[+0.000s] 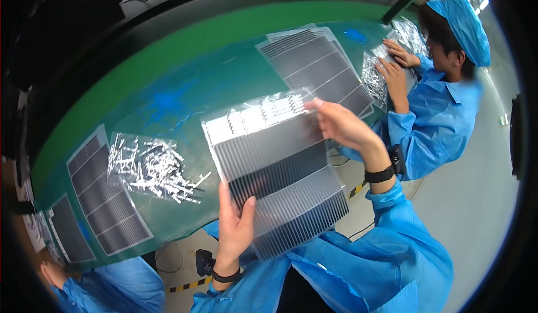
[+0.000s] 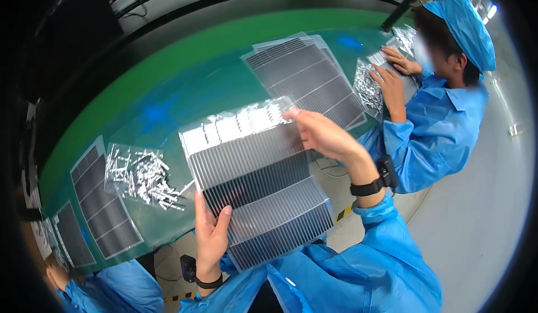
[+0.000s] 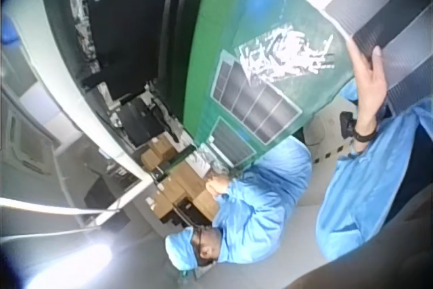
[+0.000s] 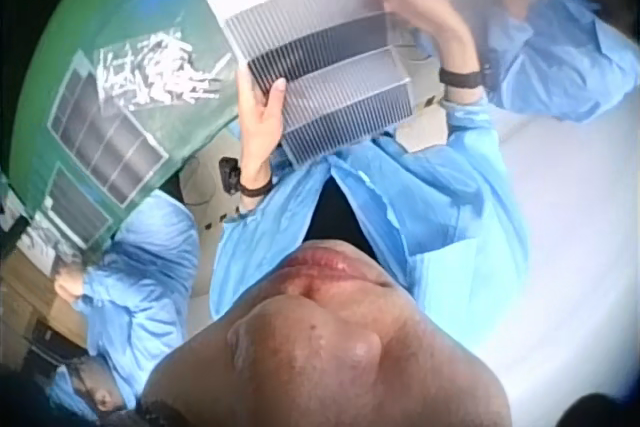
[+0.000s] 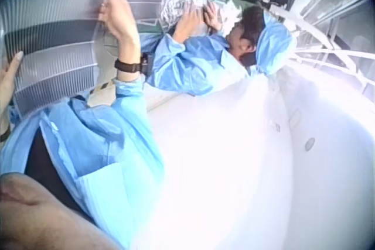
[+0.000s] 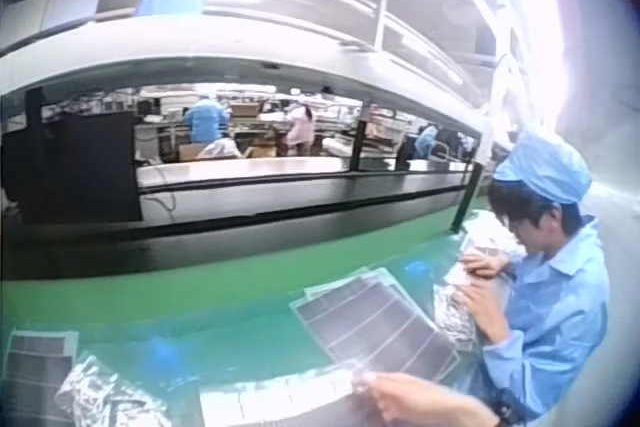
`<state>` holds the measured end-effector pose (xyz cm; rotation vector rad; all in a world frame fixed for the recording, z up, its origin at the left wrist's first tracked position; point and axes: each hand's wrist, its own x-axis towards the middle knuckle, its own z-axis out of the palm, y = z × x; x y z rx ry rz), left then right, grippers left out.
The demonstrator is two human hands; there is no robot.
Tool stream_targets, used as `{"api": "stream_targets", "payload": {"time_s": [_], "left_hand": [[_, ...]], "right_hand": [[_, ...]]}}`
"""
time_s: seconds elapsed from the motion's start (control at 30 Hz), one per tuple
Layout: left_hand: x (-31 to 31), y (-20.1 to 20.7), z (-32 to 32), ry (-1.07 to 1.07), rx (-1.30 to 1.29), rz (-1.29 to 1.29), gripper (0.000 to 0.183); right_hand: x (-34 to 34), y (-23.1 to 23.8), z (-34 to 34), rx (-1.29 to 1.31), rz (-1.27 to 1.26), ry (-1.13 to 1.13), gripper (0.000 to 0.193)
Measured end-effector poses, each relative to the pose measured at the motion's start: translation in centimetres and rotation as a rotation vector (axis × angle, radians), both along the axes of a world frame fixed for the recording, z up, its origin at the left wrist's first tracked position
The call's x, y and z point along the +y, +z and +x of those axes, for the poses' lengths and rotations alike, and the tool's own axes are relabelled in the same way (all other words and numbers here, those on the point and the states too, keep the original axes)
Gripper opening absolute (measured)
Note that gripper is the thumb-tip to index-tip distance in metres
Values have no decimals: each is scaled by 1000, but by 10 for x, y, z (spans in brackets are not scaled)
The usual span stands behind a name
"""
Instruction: Manually applying small strip components to a solar-panel-like substrate on an assembly line.
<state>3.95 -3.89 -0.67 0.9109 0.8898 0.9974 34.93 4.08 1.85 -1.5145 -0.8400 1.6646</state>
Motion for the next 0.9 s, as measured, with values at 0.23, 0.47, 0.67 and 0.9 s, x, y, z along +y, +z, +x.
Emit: {"api": "stream_targets", "payload": {"time_s": [0.23,0.47,0.67,0.9], "left_hand": [[-7,7,9,155,95,-64,91],[-4,2,1,312,341,184,81],[-1,0,-6,270,345,239,82],[65,0,2,-62,199,80,80]], "right_hand": [[13,-33,-17,-299,345,125,61],[20,-36,-39,-699,509,142,67],[30,-52,-37,-670,564,130,65],[40,-28,20,379,323,-100,44]]}}
